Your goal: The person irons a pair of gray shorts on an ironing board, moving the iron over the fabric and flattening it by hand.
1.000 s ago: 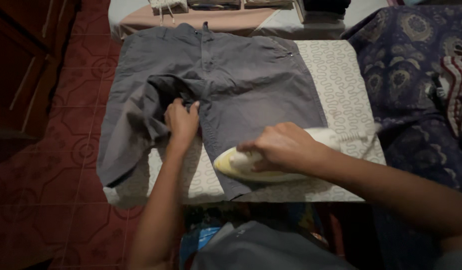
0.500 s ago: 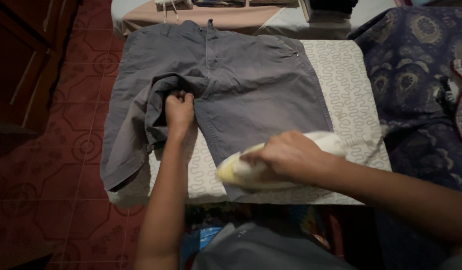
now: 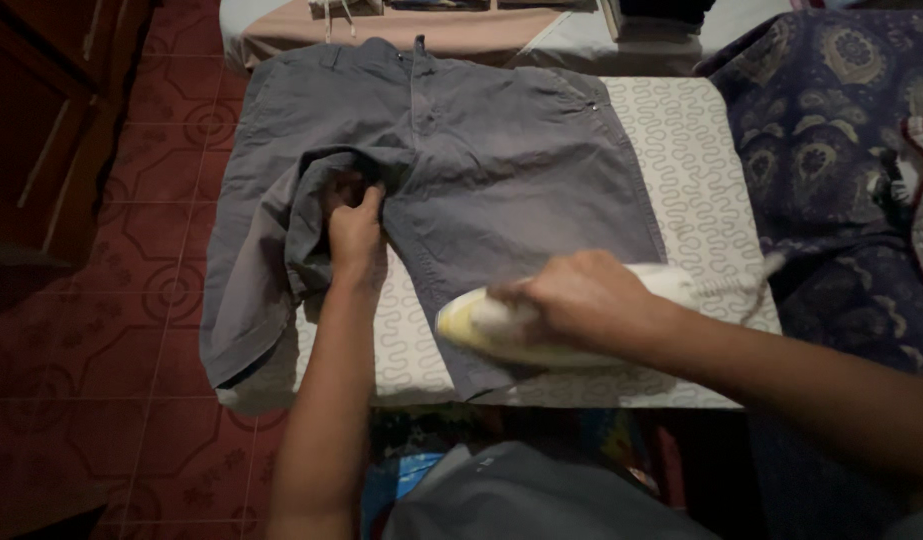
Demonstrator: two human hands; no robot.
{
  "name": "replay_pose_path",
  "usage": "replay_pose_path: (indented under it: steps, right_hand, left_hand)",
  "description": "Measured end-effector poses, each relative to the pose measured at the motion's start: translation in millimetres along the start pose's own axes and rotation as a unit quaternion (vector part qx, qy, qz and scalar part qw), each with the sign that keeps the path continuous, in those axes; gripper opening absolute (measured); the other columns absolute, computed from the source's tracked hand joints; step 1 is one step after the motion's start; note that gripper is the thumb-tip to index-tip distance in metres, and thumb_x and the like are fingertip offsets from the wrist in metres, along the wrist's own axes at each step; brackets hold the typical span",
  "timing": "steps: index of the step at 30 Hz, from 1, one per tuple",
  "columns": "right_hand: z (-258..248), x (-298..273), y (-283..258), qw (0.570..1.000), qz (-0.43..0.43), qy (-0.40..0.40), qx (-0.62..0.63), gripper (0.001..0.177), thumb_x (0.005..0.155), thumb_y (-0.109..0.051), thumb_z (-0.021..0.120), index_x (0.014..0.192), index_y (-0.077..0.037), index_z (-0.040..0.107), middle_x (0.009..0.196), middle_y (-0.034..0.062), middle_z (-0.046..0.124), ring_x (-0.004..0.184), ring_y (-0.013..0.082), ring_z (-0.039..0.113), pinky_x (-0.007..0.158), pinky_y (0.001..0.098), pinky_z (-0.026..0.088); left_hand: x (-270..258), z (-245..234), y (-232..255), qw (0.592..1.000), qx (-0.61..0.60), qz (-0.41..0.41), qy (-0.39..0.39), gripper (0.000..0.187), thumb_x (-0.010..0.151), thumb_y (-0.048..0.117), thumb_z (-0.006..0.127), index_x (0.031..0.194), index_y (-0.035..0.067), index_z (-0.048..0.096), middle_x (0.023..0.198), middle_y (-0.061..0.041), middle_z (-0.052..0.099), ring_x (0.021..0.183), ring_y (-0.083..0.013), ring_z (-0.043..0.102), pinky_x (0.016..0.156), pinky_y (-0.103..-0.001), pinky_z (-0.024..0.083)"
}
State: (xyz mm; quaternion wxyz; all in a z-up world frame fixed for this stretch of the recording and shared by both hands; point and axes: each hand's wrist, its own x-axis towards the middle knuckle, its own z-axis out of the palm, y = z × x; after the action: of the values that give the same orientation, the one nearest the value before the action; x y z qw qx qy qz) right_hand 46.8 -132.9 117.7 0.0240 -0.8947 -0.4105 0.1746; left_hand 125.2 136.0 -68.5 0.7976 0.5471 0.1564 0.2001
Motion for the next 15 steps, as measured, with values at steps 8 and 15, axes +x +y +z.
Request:
replay_pose_path:
  steps: [8,15]
  right_hand:
    - [6.8,1.2,25.9,0.991,-0.127,-0.012,-0.026,0.049,0.080,-0.036,0.076,0.129,-0.035,0.072,0.085,0.0073,0.080,0.055,0.0176,0.069,0.048,0.0385,0.051]
    - [-7.0,9.3,25.7,0.998,0.031,0.001,-0.055,0.057,0.077,-0.051,0.080,0.132,-0.039,0.068,0.086,0.0036,0.080,0.051,0.0160,0.067,0.041,0.0364,0.046]
  left_hand:
    - [-2.4,2.4,-3.1,0.998,0.007,0.059,-0.018,0.040,0.093,0.007,0.070,0.128,0.001,0.051,0.121,-0.009,0.062,0.112,-0.0202,0.058,0.101,-0.030,0.045]
    - [-11.7,5.4,4.5,0.991,0.082,0.103,-0.016,0.038,0.096,0.009,0.069,0.129,0.000,0.053,0.120,-0.009,0.061,0.113,-0.0205,0.058,0.101,-0.031,0.045]
